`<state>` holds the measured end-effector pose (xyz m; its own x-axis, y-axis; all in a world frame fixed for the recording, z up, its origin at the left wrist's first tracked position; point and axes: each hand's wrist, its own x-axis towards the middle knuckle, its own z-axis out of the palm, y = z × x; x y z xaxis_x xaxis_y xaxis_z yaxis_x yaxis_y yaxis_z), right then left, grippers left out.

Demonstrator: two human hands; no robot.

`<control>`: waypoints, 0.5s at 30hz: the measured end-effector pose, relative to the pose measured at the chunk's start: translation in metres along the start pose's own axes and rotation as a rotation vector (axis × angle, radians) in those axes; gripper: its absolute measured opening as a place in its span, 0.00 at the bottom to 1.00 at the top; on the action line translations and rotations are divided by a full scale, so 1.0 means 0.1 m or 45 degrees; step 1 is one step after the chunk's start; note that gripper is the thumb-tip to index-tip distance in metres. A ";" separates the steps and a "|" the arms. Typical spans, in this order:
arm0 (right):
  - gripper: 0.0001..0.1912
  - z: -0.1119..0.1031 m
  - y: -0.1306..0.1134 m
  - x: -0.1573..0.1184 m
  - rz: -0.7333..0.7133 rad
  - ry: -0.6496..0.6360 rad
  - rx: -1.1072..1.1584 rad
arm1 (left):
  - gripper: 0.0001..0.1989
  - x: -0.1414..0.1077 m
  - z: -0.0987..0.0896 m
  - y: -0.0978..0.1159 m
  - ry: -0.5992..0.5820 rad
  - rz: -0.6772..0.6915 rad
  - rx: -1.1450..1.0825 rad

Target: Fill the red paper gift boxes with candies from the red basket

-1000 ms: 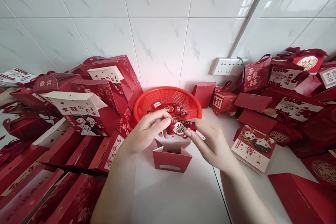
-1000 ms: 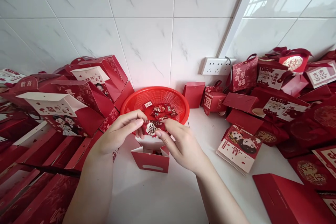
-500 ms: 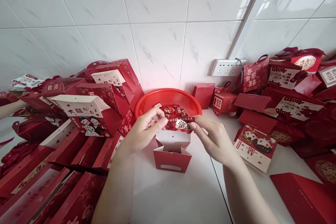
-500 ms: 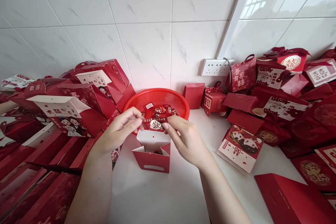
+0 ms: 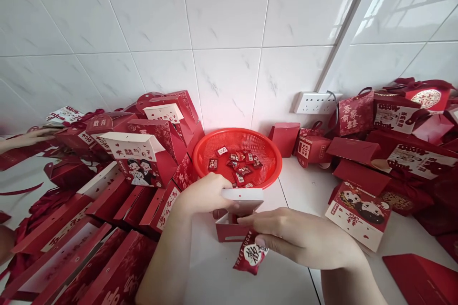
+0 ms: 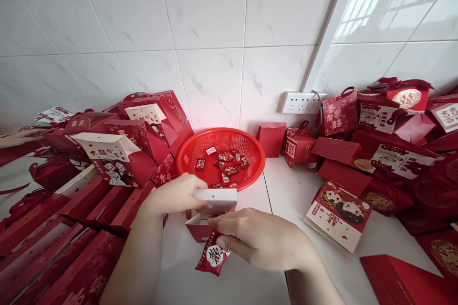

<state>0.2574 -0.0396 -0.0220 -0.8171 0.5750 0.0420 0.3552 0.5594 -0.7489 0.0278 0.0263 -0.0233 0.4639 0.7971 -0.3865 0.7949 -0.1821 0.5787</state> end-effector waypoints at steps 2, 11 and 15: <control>0.17 0.02 -0.04 -0.05 -0.023 -0.084 -0.019 | 0.11 -0.03 -0.01 -0.01 -0.041 -0.012 -0.041; 0.10 0.16 -0.14 -0.18 -0.092 -0.342 -0.212 | 0.21 -0.01 -0.01 -0.01 -0.172 -0.001 -0.106; 0.10 0.14 -0.12 -0.19 -0.097 -0.400 -0.241 | 0.21 0.03 -0.02 -0.01 -0.141 0.008 -0.007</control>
<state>0.2622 -0.0658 -0.0234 -0.9335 0.3326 -0.1338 0.3414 0.7110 -0.6147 0.0275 0.0302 -0.0232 0.5092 0.7275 -0.4598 0.7901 -0.1832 0.5850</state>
